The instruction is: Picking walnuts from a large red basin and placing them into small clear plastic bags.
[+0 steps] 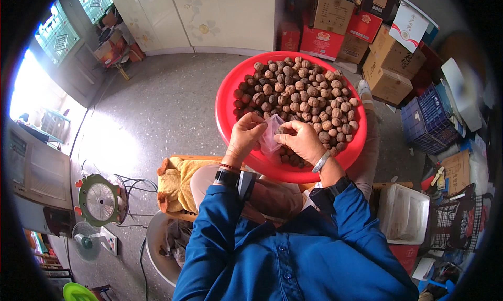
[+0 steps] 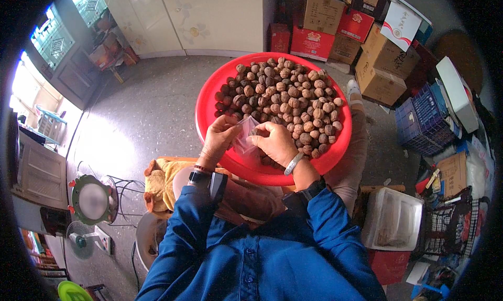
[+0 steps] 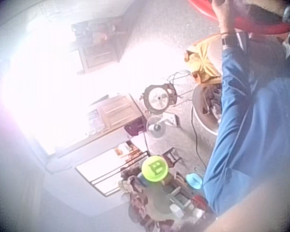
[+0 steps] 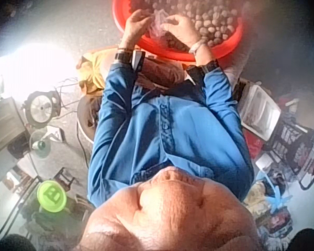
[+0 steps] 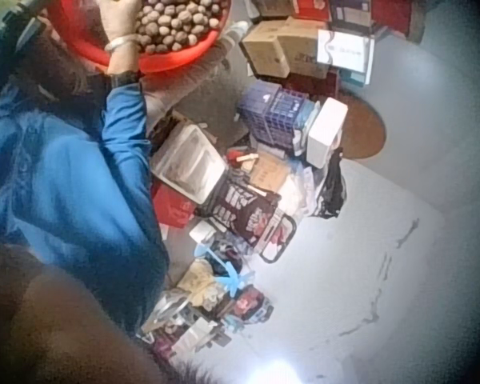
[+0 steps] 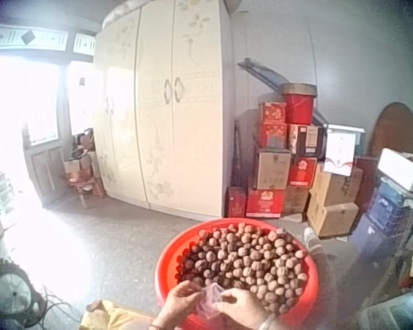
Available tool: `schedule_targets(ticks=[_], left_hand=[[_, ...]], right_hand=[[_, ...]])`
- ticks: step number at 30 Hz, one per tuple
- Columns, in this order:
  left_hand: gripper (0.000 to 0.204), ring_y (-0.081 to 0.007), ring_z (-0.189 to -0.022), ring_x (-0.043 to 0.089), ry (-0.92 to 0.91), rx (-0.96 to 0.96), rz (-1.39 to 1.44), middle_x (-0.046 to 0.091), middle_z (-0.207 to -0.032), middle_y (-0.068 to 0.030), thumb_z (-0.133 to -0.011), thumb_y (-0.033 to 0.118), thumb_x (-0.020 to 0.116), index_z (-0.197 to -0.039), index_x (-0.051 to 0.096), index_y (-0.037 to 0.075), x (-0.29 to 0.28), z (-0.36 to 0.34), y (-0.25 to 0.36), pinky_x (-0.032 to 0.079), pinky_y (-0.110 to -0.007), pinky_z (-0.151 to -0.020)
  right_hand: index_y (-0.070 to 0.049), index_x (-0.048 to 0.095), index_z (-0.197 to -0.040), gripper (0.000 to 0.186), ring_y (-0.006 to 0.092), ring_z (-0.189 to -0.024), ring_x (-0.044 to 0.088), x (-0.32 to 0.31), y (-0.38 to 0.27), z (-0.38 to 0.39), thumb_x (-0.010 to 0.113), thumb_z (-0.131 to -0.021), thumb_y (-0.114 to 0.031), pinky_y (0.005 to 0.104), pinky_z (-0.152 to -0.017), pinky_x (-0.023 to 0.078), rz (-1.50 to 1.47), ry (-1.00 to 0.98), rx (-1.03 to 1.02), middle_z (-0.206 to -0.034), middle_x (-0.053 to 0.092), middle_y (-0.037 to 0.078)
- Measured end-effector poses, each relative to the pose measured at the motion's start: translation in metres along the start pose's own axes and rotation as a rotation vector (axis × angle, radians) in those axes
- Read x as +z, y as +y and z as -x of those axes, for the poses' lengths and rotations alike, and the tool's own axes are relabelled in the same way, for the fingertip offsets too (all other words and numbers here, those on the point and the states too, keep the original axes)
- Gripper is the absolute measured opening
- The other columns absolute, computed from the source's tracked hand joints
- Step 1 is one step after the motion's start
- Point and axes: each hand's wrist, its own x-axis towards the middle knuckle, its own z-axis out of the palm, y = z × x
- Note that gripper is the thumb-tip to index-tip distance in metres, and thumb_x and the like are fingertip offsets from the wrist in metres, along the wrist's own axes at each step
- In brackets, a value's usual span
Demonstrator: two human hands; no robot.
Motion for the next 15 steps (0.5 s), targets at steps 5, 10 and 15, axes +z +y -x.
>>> schedule_targets(ticks=[5, 10, 15], left_hand=[[0.008, -0.0048, -0.055, 0.053, 0.008, 0.003, -0.01, 0.062, -0.072, 0.0034, -0.096, 0.013, 0.07, -0.094, 0.063, 0.01, -0.001, 0.0, 0.001, 0.04, -0.022, -0.045], [0.011, -0.0052, -0.053, 0.052, 0.012, 0.022, -0.019, 0.061, -0.07, 0.0031, -0.096, 0.016, 0.073, -0.094, 0.063, 0.01, 0.002, -0.001, 0.002, 0.039, -0.022, -0.043], [0.016, -0.0063, -0.051, 0.051, 0.038, -0.01, -0.031, 0.06, -0.069, 0.0019, -0.095, 0.018, 0.075, -0.095, 0.063, 0.008, 0.002, -0.001, 0.001, 0.04, -0.023, -0.042]], right_hand=[[0.005, 0.072, -0.106, 0.038, 0.0221, -0.081, 0.071, 0.001, -0.009, 0.0, 0.081, -0.086, -0.027, 0.0342, -0.077, 0.056, 0.238, 0.081, -0.03, -0.091, 0.074, 0.017], [0.005, 0.072, -0.105, 0.032, 0.0223, -0.078, 0.071, -0.004, -0.002, 0.0, 0.078, -0.088, -0.02, 0.0347, -0.073, 0.056, 0.248, 0.133, -0.149, -0.086, 0.073, 0.016], [0.002, 0.07, -0.107, 0.022, 0.015, -0.086, 0.067, -0.015, -0.003, 0.004, 0.072, -0.088, -0.01, 0.0307, -0.078, 0.055, 0.027, 0.042, 0.001, -0.094, 0.071, 0.009]])
